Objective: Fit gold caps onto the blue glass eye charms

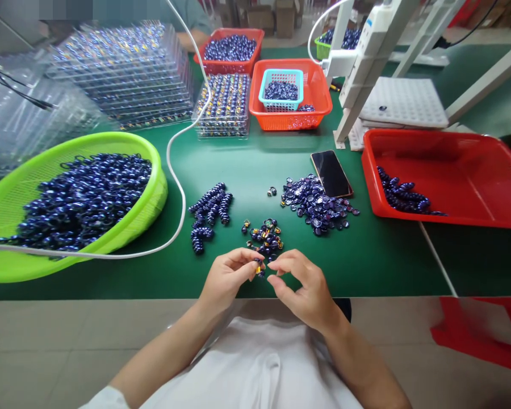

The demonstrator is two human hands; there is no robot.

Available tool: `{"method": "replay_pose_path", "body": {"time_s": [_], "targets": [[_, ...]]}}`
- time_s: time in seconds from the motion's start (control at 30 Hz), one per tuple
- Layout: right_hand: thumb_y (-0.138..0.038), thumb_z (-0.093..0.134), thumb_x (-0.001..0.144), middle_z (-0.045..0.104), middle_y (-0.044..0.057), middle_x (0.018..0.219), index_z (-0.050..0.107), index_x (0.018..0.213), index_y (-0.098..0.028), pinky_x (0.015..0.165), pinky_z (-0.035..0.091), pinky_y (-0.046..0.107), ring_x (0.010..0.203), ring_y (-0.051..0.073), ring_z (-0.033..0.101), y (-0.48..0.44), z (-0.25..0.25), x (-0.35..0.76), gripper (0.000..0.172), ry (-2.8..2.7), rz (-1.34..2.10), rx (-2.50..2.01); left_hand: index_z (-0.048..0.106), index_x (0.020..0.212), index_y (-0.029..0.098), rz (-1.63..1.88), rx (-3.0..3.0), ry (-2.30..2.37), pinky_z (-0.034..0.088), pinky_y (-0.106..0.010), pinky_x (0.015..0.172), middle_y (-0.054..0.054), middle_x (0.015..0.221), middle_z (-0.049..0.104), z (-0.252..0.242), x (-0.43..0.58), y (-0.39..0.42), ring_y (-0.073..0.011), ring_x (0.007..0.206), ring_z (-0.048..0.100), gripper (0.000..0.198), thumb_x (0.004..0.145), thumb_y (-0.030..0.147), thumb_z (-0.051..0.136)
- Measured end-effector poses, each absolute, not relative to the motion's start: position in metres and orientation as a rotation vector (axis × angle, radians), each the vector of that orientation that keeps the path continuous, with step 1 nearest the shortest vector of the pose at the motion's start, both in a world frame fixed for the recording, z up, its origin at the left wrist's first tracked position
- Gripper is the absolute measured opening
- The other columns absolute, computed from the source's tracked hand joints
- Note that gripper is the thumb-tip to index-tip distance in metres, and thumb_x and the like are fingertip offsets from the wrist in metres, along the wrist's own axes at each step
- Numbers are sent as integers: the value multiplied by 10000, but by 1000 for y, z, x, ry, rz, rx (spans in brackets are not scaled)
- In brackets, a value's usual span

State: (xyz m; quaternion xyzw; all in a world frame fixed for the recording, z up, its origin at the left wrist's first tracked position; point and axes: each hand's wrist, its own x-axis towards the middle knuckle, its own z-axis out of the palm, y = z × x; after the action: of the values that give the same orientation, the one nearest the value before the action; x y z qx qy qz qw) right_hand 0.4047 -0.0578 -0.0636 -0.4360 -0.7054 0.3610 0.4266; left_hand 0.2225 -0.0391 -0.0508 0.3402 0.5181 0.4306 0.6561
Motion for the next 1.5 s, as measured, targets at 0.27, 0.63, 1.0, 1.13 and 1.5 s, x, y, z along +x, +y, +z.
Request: {"method": "replay_pose_path", "body": {"time_s": [0.27,0.63,1.0,1.13,1.5], "targets": [[-118,601,897,650,45,926,628,1036,-260,760,535,330,833,173,633,-51,-59,399,201,-2012,564,-1010,742,747,127,896,847,1193,420,-207,523,7,582,648,-51,226,-36,-87,514,514,101,672,191,718],[-195,530,951,605,27,843,569,880,-221,717,489,287,789,164,593,-51,-60,402,86,-1875,829,-1221,751,1078,148,829,1302,1145,576,-295,739,-103,1018,770,-54,222,-48,-213,872,706,266,859,229,624],[-335,573,938,605,-10,750,568,845,-210,631,455,242,679,133,569,-53,-61,398,155,-1607,1152,-1421,782,961,169,867,1281,1182,562,-276,757,-74,929,788,-56,226,-47,-210,841,723,174,835,259,702],[-351,553,954,595,-13,742,553,844,-213,635,461,240,675,130,570,-56,-63,399,176,-1582,1231,-1387,782,912,161,873,1238,1154,551,-275,717,-77,878,782,-56,226,-48,-205,794,710,171,839,290,696],[-97,504,942,569,25,908,632,1227,-331,726,492,277,803,136,583,-57,-60,418,390,-2131,673,-866,784,841,138,856,769,1036,472,-235,601,-43,681,720,-65,222,-40,-124,597,596,185,730,287,780]]}}
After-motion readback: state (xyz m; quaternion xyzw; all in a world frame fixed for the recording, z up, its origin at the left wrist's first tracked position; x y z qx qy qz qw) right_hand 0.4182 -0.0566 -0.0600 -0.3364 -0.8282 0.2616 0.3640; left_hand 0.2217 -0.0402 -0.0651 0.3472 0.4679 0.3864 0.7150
